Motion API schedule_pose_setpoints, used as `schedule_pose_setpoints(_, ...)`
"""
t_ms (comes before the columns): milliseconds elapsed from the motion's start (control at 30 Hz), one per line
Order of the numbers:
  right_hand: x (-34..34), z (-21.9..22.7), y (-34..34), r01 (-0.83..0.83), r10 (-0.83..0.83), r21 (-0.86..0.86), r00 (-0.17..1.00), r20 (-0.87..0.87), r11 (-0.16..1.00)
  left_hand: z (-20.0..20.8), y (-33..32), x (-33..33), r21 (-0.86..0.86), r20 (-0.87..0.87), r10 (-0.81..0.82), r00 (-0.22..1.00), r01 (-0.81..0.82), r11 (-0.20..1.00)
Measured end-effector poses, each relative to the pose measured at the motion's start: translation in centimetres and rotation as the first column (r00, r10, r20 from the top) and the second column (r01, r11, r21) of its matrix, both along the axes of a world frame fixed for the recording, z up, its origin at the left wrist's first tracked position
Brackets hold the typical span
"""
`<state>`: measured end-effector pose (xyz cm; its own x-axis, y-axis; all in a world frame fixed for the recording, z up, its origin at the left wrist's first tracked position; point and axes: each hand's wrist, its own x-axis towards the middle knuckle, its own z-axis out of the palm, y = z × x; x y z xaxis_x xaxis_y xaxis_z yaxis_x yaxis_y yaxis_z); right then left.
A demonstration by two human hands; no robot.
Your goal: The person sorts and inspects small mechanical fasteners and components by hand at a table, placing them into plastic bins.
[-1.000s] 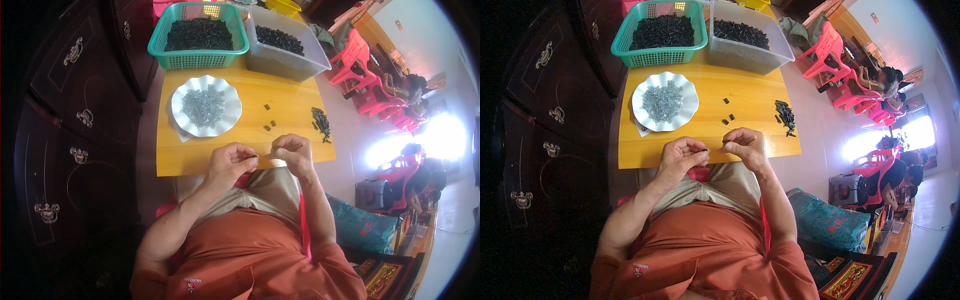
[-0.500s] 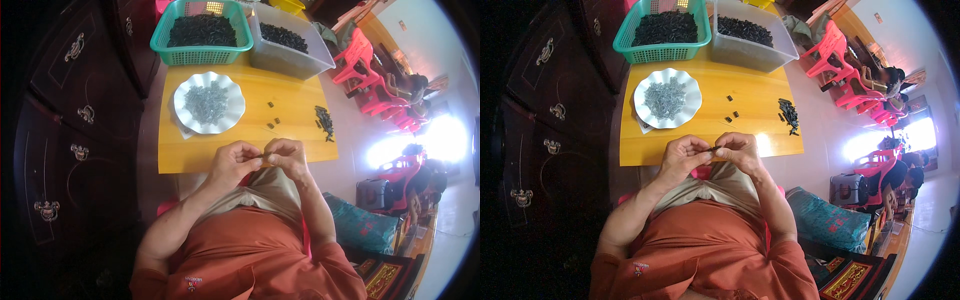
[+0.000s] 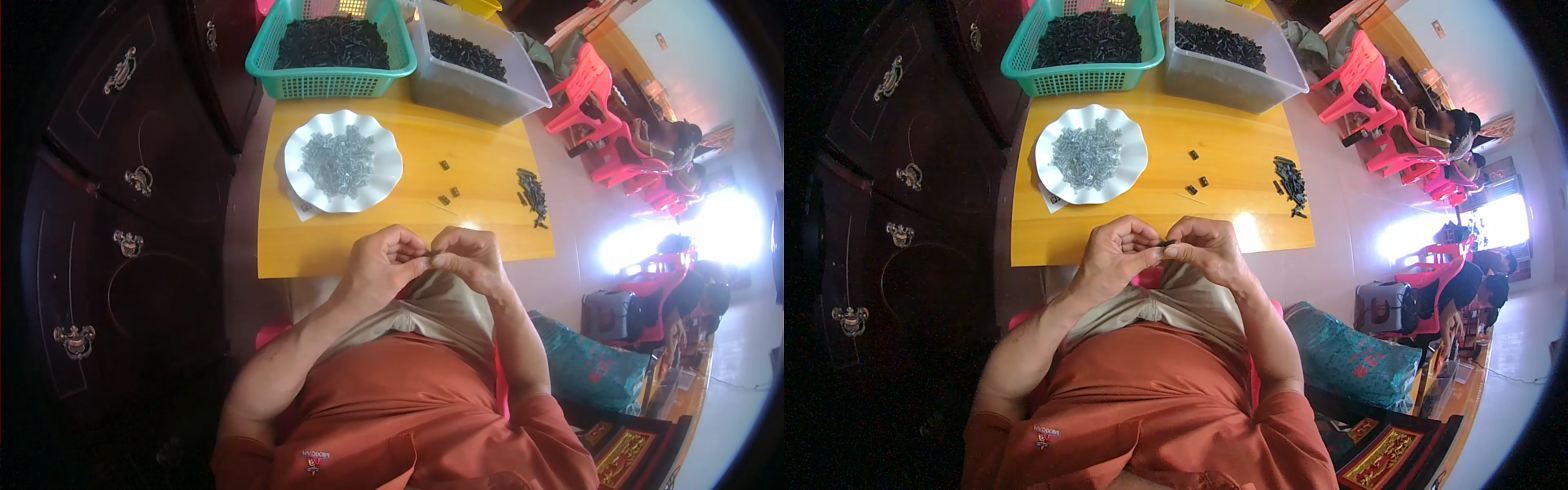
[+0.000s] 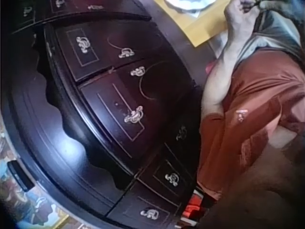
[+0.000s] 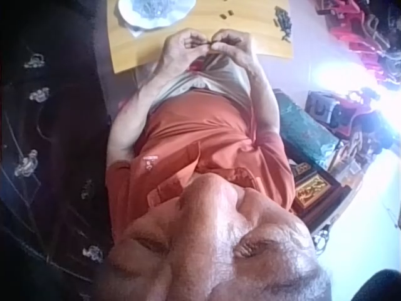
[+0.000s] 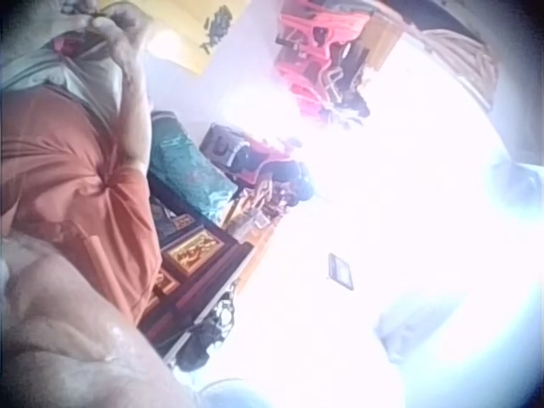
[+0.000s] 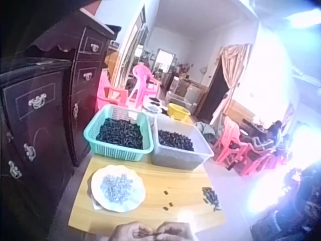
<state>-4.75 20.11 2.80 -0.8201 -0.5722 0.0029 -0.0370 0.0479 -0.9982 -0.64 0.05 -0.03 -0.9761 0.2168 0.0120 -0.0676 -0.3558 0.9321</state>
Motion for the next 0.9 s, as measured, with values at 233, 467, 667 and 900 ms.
schedule_pose_setpoints(233, 0.7, 1.4, -0.6, 0.071, -0.051, 0.165, 0.991, -0.124, 0.984, 0.5, -0.2, 0.0, -0.094, -0.024, -0.002, 1.0, 0.0, 0.996)
schedule_pose_setpoints(467, 0.9, 1.4, -0.7, 0.083, -0.039, 0.19, 0.974, -0.223, 0.978, 0.3, -0.2, 0.0, -0.132, -0.023, 0.015, 1.0, -0.018, 0.991)
schedule_pose_setpoints(667, 0.4, 0.5, -0.1, 0.024, -0.017, 0.171, 0.999, -0.045, 0.985, 0.2, -0.1, 0.1, -0.133, -0.011, 0.013, 1.0, -0.015, 0.991)
schedule_pose_setpoints(900, 0.5, 0.2, -0.2, 0.044, -0.055, 0.072, 0.987, 0.154, 0.996, 0.3, -0.2, 0.1, -0.093, 0.032, -0.009, 0.999, 0.012, 0.996)
